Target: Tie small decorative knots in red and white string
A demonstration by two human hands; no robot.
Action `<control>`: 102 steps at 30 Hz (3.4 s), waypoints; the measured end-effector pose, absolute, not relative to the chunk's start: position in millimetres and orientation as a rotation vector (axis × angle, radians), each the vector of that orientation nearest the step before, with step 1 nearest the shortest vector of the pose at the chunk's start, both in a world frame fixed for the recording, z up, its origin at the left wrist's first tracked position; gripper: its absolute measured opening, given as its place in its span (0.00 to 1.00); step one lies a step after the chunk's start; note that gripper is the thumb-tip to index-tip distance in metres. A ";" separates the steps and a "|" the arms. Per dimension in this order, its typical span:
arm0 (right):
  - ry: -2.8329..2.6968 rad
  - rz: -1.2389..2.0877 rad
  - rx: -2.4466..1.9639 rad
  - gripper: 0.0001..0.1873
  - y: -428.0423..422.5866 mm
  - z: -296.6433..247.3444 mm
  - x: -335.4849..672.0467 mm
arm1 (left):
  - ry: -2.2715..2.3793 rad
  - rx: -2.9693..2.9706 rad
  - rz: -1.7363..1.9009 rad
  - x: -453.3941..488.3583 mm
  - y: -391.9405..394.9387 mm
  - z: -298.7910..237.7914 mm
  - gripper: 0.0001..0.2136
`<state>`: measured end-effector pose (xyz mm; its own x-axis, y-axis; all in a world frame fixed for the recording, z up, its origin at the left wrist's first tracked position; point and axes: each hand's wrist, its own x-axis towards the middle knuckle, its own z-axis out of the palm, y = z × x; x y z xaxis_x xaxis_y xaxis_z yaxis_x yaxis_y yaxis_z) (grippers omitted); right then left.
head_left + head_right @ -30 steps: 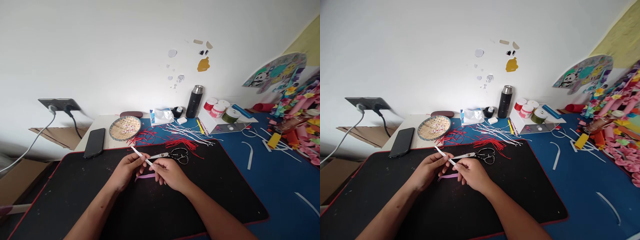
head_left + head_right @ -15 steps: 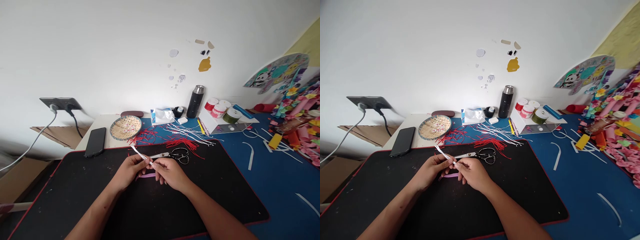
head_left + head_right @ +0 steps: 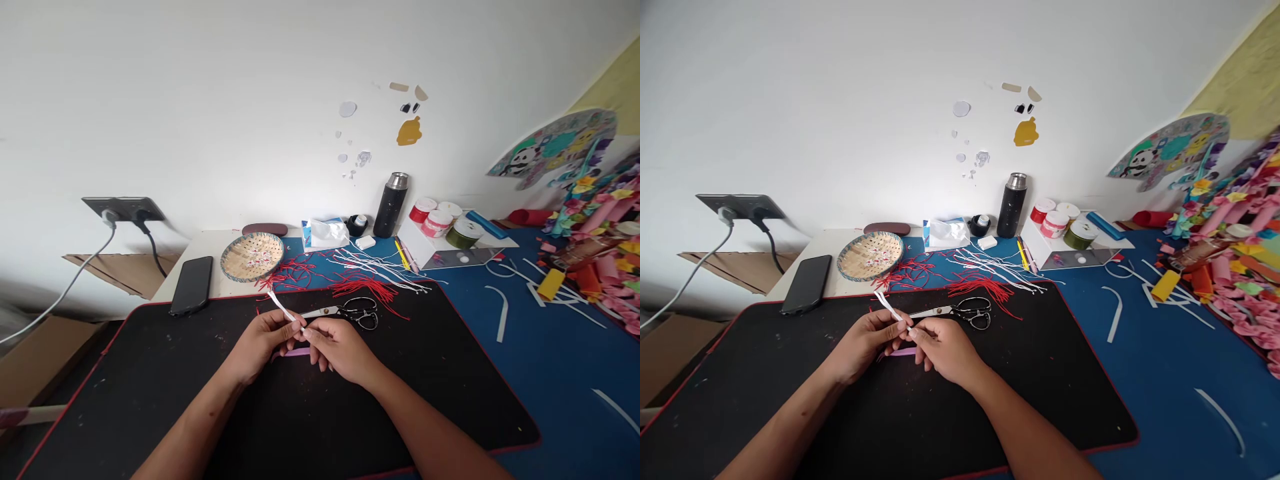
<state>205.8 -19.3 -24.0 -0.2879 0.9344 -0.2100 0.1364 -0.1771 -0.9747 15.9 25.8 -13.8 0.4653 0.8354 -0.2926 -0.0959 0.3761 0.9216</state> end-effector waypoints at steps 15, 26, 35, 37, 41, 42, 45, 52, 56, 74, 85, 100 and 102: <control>-1.419 1.522 -1.276 0.16 -19.6 -26.3 206.8 | 0.885 0.886 0.769 15.5 26.7 -13.6 0.18; -1.305 1.638 -1.208 0.21 -17.4 -23.6 207.9 | 0.823 0.869 0.796 15.0 25.5 -12.1 0.16; -1.262 1.669 -1.172 0.22 -16.7 -26.5 208.6 | 0.834 0.877 0.801 16.0 24.0 -12.7 0.16; -1.266 1.657 -1.179 0.22 -17.0 -26.5 208.2 | 0.829 0.850 0.815 16.6 23.3 -13.0 0.16; -1.259 1.609 -1.156 0.23 -17.5 -23.5 207.1 | 0.801 0.776 0.849 19.0 22.5 -11.2 0.15; -1.263 1.589 -1.158 0.23 -17.6 -22.7 206.7 | 0.806 0.780 0.853 19.6 22.5 -10.3 0.15; -1.276 1.534 -1.167 0.22 -17.7 -21.9 205.6 | 0.822 0.777 0.863 20.7 22.9 -7.6 0.16; -1.291 1.458 -1.174 0.17 -18.4 -20.1 205.5 | 0.850 0.810 0.860 20.0 22.3 -6.4 0.16; -1.313 1.522 -1.215 0.16 -19.5 -17.8 205.8 | 0.860 0.844 0.802 18.4 23.5 -8.9 0.16; -1.327 1.535 -1.222 0.20 -19.7 -20.0 205.9 | 0.864 0.843 0.796 20.8 21.6 -10.2 0.15; -1.337 1.511 -1.209 0.20 -19.7 -17.8 207.1 | 0.851 0.687 0.863 21.0 22.7 -9.7 0.15; -1.333 1.567 -1.208 0.19 -19.0 -21.1 207.7 | 0.868 0.706 0.932 14.5 28.4 -5.3 0.17; -1.334 1.559 -1.212 0.19 -18.7 -21.9 207.7 | 0.878 0.681 0.972 12.9 30.5 -5.1 0.17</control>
